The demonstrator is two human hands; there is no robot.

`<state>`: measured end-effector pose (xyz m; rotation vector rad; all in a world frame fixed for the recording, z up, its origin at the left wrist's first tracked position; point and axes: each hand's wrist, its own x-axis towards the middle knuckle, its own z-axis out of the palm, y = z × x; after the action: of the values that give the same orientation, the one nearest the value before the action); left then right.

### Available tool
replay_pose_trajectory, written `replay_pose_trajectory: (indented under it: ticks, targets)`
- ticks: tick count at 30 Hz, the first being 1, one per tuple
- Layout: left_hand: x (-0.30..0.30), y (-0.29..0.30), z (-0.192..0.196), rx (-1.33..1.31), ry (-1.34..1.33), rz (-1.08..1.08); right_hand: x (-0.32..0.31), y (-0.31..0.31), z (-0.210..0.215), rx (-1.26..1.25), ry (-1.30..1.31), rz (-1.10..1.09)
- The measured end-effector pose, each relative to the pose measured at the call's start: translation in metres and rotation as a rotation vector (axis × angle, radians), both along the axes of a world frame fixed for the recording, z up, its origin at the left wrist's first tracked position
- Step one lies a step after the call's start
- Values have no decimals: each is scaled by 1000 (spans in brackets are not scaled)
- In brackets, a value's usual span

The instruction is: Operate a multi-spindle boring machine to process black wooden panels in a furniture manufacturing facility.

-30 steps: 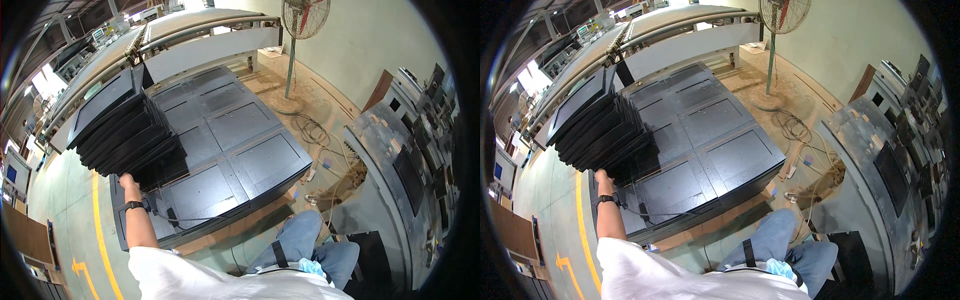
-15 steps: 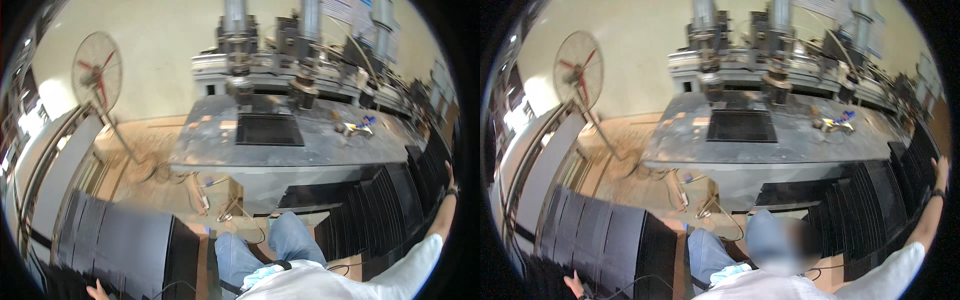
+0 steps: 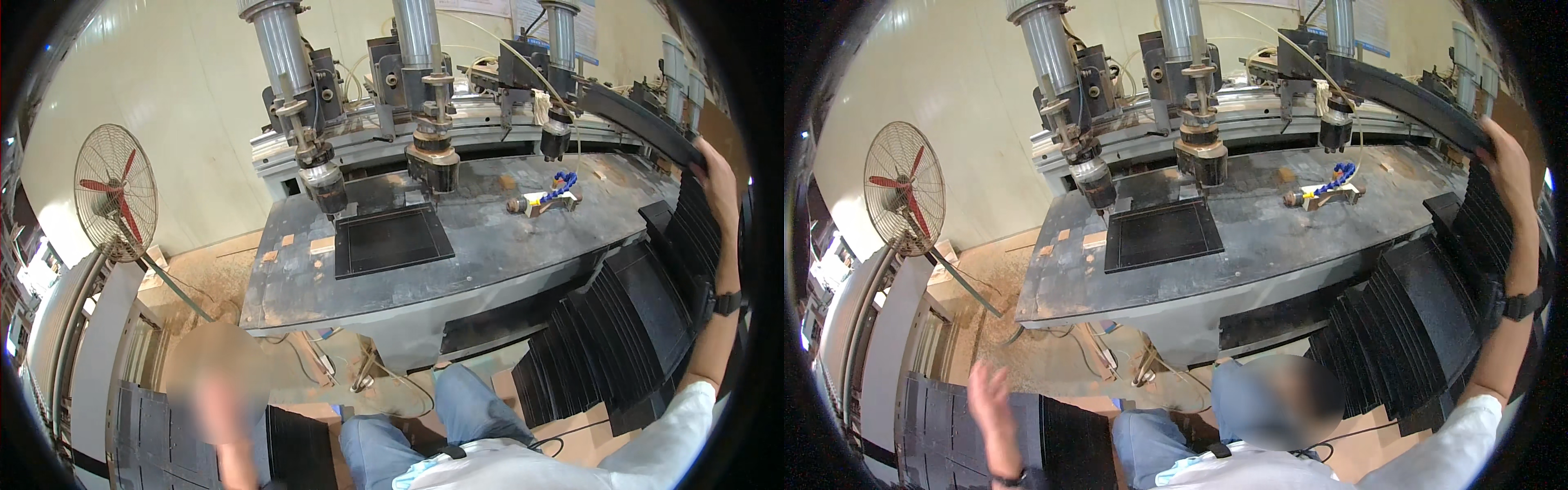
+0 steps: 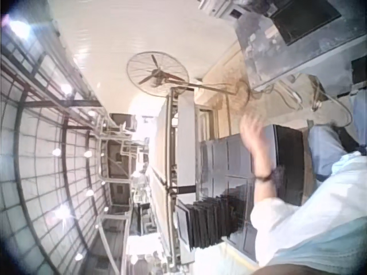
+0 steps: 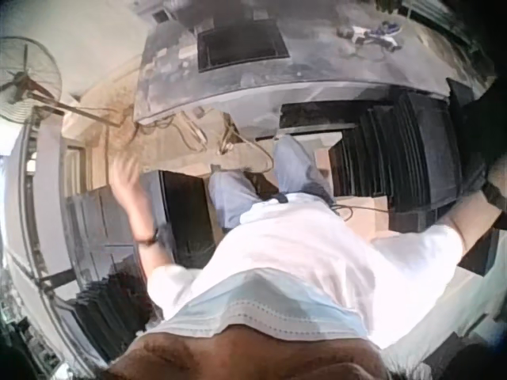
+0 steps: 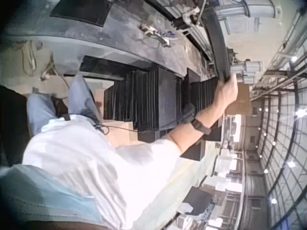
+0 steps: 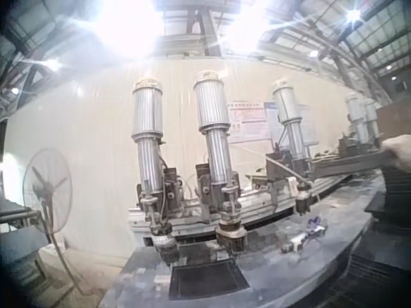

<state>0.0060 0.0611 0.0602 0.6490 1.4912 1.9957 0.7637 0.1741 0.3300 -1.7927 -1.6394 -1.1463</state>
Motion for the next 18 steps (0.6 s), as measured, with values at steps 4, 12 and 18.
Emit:
replay_pose_trajectory:
  ticks: [4,12,18]
  targets:
    - [131,176,2,123,1210,-512,-183,37,4,-261,152,489]
    - [207,278,-83,-235,1680,-248,-309,136,-153,-412,117,865]
    - [170,125,-95,-83,1747,-355,-338,183,-262,-387,116,848]
